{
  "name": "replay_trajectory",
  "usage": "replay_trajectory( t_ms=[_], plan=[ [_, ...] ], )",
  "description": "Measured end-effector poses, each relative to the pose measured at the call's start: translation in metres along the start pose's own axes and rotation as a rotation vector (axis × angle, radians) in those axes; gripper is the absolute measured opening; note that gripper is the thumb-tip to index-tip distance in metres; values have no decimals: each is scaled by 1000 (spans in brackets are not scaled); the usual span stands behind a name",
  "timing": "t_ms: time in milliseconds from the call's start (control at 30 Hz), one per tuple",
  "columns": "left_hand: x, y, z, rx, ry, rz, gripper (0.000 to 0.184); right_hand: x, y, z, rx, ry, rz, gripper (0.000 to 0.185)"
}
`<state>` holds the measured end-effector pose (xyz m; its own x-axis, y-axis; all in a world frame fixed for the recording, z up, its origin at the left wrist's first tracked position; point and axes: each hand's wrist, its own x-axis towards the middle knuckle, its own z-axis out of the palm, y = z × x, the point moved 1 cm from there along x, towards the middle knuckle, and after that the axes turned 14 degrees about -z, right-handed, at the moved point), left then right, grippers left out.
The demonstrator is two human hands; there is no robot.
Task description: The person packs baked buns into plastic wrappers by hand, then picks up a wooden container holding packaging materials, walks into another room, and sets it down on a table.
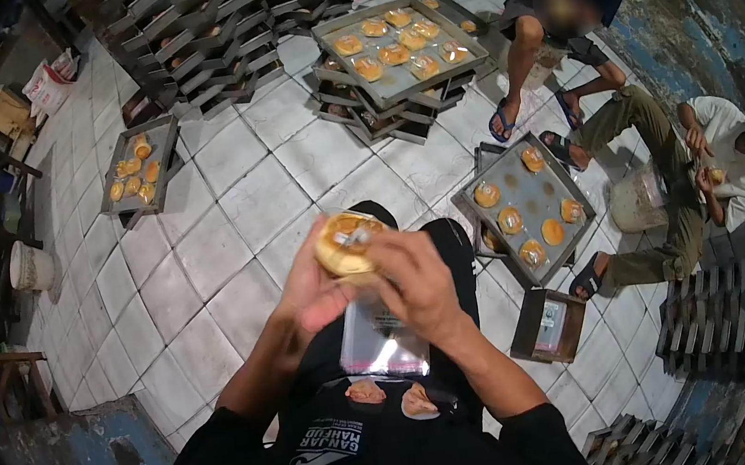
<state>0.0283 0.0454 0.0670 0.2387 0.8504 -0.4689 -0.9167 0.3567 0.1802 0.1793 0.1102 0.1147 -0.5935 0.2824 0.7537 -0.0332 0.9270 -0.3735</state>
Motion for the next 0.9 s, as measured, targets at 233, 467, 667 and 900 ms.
replay_trajectory(
  t_ms=[233, 467, 667, 900],
  plan=[
    [38, 14, -27, 700, 266, 466, 47, -24, 67, 19, 114, 67, 608, 25],
    [38, 20, -13, 703, 350, 903, 32, 22, 34, -1, 72, 67, 300, 18],
    [29, 36, -17, 908, 578, 1121, 22, -2, 102, 11, 486, 75, 893, 37],
    [0, -5, -91, 875, 513, 778, 25, -97, 50, 40, 782, -53, 1171, 35]
  ],
)
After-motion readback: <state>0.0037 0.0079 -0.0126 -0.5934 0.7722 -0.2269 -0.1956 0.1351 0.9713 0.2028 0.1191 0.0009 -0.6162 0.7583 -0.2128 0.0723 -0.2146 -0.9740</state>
